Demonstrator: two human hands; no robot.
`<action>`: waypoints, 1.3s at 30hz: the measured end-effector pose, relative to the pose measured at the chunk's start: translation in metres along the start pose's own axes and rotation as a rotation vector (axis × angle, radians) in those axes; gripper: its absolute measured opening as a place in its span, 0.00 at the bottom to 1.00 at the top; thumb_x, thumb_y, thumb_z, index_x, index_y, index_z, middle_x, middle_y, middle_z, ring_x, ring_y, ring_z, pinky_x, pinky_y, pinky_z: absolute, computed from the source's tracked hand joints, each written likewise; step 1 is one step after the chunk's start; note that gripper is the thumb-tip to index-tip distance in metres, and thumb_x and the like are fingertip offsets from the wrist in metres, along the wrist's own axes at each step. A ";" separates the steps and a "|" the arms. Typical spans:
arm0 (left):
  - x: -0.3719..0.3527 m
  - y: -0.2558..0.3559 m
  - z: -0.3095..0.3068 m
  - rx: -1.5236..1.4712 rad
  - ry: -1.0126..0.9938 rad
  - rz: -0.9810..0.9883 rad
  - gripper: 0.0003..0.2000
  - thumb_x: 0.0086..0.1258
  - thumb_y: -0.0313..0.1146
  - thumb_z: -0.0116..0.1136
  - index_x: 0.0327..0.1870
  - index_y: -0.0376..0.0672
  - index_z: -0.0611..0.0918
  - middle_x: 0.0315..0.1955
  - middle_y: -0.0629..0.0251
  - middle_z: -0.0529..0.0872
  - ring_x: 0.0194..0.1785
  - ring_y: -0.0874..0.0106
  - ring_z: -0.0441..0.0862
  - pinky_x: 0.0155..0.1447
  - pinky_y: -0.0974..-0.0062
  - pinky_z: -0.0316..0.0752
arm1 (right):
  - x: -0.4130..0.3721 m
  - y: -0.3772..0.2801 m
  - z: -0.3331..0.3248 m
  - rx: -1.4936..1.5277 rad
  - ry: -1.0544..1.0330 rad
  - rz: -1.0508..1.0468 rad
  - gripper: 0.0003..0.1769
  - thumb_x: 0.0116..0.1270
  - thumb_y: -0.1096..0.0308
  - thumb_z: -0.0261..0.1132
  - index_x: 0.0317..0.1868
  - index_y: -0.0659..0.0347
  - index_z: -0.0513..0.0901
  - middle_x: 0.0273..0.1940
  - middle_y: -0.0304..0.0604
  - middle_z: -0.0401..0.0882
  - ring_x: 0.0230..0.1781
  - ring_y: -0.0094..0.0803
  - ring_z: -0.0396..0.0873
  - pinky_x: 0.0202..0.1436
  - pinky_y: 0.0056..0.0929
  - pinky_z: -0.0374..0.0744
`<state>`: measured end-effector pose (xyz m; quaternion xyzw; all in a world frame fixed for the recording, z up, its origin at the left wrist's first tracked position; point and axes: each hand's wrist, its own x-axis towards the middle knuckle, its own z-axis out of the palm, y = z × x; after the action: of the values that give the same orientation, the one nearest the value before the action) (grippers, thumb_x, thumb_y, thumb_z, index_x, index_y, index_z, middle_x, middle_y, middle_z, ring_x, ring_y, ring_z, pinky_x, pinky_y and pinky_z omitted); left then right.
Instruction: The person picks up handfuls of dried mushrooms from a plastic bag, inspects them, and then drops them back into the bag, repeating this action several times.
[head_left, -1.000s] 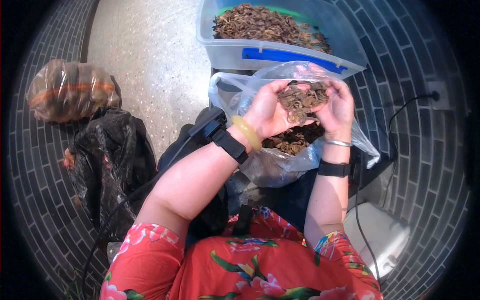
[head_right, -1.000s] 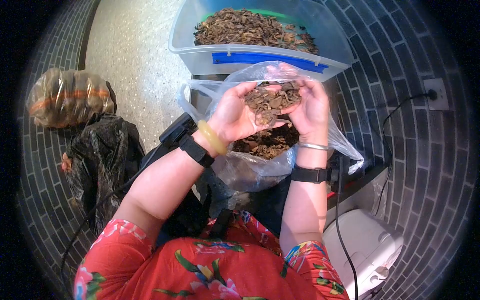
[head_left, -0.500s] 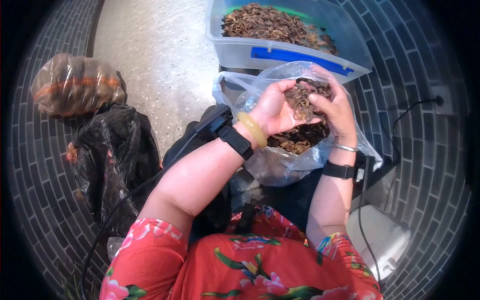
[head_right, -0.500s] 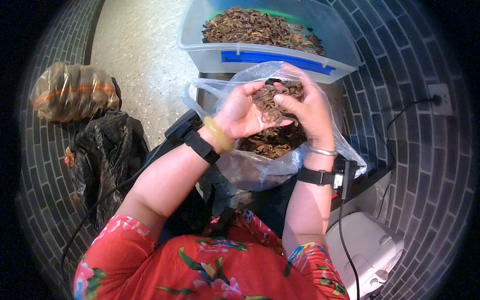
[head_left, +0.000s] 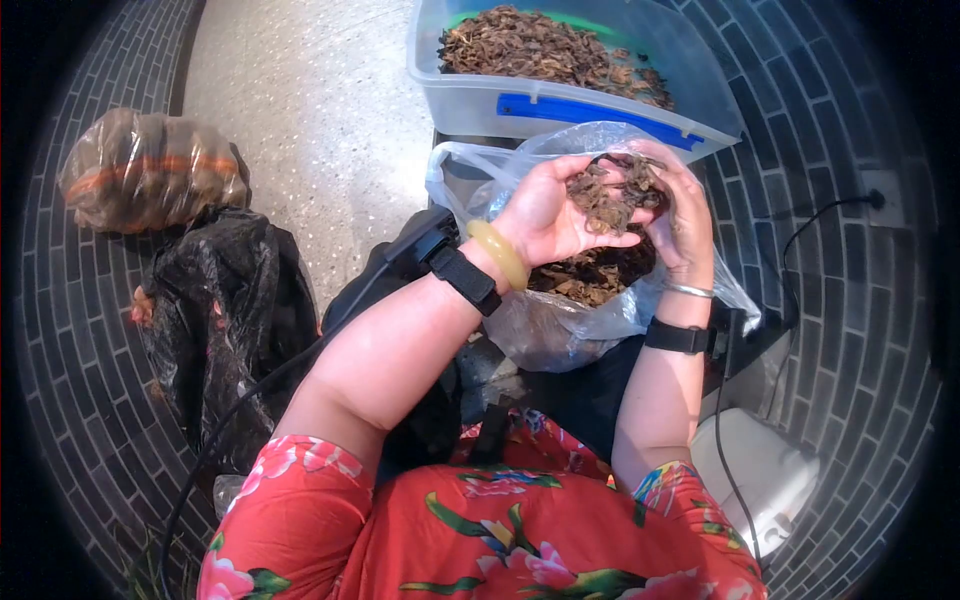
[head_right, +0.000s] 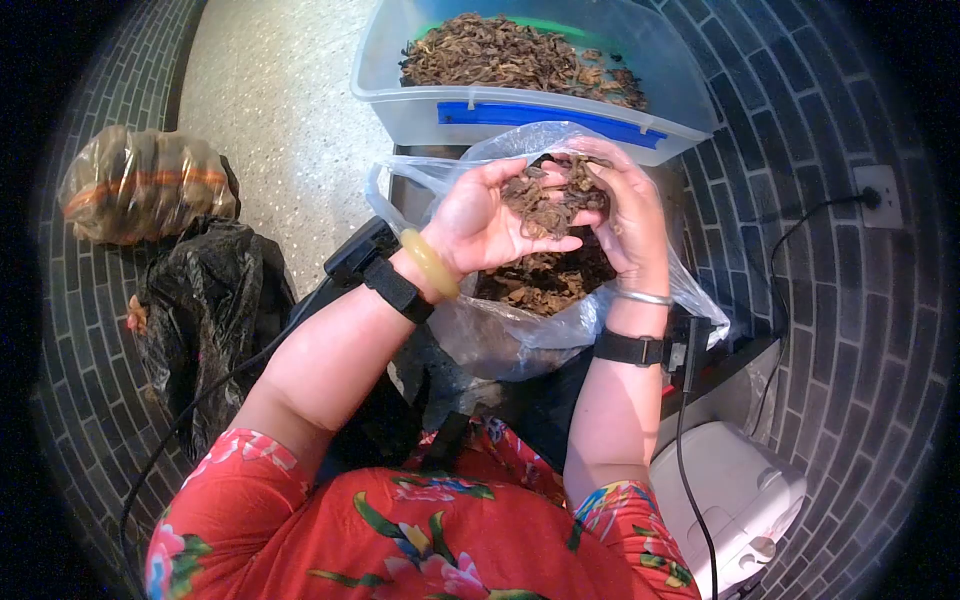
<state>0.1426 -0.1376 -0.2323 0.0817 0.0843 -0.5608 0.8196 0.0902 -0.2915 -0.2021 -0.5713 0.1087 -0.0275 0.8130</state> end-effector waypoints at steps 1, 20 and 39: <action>0.000 0.000 0.000 -0.011 -0.016 0.000 0.22 0.73 0.42 0.30 0.56 0.33 0.68 0.51 0.48 0.75 0.56 0.46 0.72 0.61 0.40 0.63 | 0.000 0.000 -0.002 0.054 -0.007 0.013 0.17 0.63 0.72 0.52 0.52 0.70 0.73 0.46 0.50 0.78 0.46 0.34 0.79 0.38 0.24 0.82; -0.001 0.000 0.003 -0.065 -0.030 0.005 0.23 0.73 0.42 0.28 0.56 0.31 0.68 0.54 0.47 0.73 0.58 0.48 0.71 0.61 0.42 0.62 | 0.002 0.001 -0.008 0.218 -0.040 0.005 0.19 0.62 0.72 0.48 0.51 0.73 0.73 0.50 0.57 0.76 0.48 0.42 0.78 0.46 0.33 0.81; 0.000 -0.002 0.002 0.012 0.120 0.031 0.20 0.73 0.42 0.33 0.57 0.38 0.68 0.53 0.52 0.75 0.57 0.56 0.73 0.59 0.44 0.66 | -0.009 0.001 0.013 -0.290 -0.151 -0.139 0.51 0.63 0.29 0.31 0.63 0.71 0.62 0.58 0.58 0.68 0.61 0.40 0.66 0.66 0.35 0.59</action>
<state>0.1412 -0.1389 -0.2308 0.1216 0.1285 -0.5425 0.8212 0.0838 -0.2778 -0.1975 -0.6893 0.0106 -0.0245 0.7240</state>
